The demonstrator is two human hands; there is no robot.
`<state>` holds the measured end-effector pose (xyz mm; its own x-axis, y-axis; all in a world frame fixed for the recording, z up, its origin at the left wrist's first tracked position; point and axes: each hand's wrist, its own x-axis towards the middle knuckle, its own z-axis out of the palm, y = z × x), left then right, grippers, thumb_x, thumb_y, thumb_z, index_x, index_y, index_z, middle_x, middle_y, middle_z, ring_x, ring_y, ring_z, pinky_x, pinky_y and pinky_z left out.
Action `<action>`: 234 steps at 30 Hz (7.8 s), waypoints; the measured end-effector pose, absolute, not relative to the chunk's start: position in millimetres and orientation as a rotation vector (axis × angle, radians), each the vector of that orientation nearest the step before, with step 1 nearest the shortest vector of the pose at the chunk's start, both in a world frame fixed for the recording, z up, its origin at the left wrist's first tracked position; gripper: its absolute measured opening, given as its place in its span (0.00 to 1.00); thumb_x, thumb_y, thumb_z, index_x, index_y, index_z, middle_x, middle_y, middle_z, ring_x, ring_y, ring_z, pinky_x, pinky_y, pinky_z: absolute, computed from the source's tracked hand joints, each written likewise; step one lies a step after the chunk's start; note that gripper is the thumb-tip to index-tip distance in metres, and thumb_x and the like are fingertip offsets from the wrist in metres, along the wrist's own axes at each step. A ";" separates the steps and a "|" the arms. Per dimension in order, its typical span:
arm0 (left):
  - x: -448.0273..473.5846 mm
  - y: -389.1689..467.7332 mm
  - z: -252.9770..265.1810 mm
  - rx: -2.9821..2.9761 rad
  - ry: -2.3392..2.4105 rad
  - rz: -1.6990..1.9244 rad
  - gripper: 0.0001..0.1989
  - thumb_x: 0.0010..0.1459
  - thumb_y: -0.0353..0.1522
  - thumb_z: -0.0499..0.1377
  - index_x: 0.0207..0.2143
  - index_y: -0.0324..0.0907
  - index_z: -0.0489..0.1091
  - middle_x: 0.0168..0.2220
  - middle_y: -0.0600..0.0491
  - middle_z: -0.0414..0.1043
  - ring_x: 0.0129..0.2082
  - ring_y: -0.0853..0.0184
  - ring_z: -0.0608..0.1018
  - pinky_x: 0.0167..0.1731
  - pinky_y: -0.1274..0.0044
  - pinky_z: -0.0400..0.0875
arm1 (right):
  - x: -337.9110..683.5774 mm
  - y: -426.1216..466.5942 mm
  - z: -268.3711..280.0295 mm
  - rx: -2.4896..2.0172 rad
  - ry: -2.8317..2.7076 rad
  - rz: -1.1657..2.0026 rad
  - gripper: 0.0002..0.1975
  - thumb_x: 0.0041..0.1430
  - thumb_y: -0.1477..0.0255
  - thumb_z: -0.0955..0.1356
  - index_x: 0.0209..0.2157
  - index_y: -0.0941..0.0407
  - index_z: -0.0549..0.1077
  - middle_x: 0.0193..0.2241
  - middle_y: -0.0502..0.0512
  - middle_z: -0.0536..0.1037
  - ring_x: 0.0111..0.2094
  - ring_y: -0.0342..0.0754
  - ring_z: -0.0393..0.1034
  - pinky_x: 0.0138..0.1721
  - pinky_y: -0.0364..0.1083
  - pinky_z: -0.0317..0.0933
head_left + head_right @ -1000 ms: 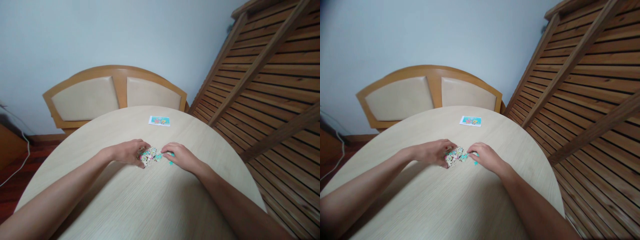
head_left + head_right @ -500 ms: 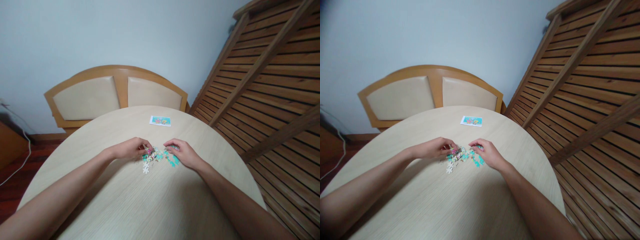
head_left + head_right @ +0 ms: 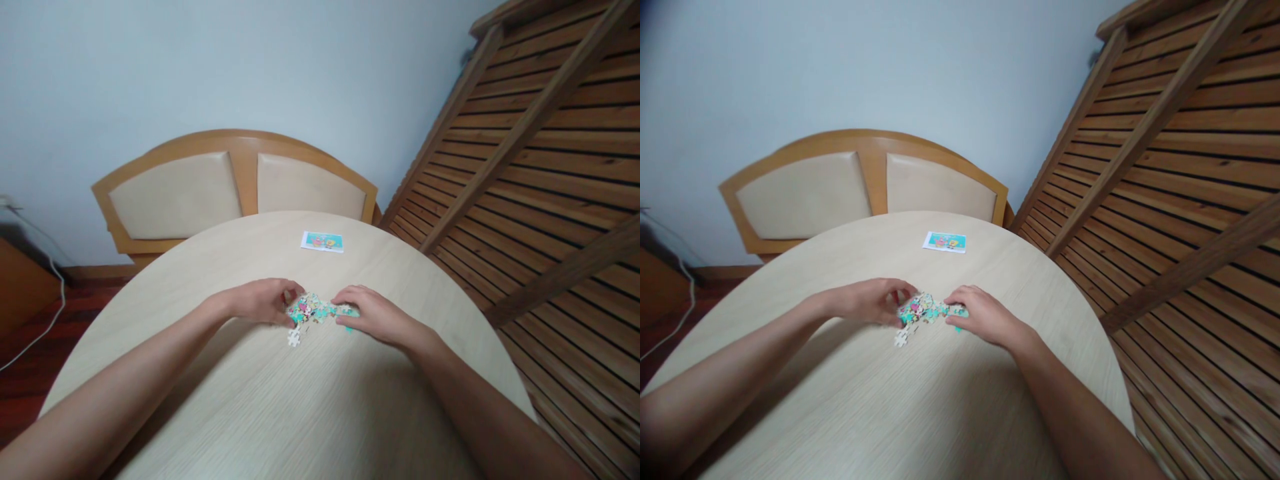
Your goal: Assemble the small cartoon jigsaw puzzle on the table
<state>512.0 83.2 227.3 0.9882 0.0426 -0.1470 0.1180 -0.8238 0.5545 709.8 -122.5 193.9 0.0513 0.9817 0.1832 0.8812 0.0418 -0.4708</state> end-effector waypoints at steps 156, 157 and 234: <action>516.6 134.6 166.7 2.770 1.195 0.415 0.34 0.62 0.56 0.47 0.62 0.47 0.65 0.66 0.40 0.57 0.64 0.42 0.60 0.58 0.48 0.55 | 699.8 -87.4 164.5 -2.306 -1.634 0.086 0.34 0.64 0.54 0.63 0.66 0.57 0.61 0.69 0.61 0.55 0.70 0.58 0.45 0.68 0.60 0.40; 517.6 135.2 166.6 2.780 1.164 0.405 0.33 0.63 0.55 0.47 0.62 0.47 0.64 0.66 0.41 0.57 0.65 0.43 0.59 0.58 0.48 0.55 | 700.0 -87.2 164.0 -2.304 -1.633 0.085 0.34 0.64 0.54 0.63 0.66 0.56 0.61 0.69 0.61 0.55 0.70 0.59 0.45 0.68 0.60 0.40; 517.9 83.1 174.7 2.585 -0.020 0.580 0.08 0.64 0.32 0.57 0.43 0.43 0.74 0.39 0.51 0.78 0.40 0.63 0.77 0.44 0.71 0.69 | 706.3 -76.8 159.5 -1.748 -1.659 -0.054 0.06 0.59 0.70 0.72 0.39 0.52 0.80 0.41 0.55 0.78 0.47 0.52 0.69 0.51 0.52 0.63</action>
<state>517.9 83.1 174.7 0.9096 0.0898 0.4056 -0.1174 -0.8810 0.4583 706.3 -76.8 159.5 0.1729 0.8557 0.4877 0.8854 0.0818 -0.4575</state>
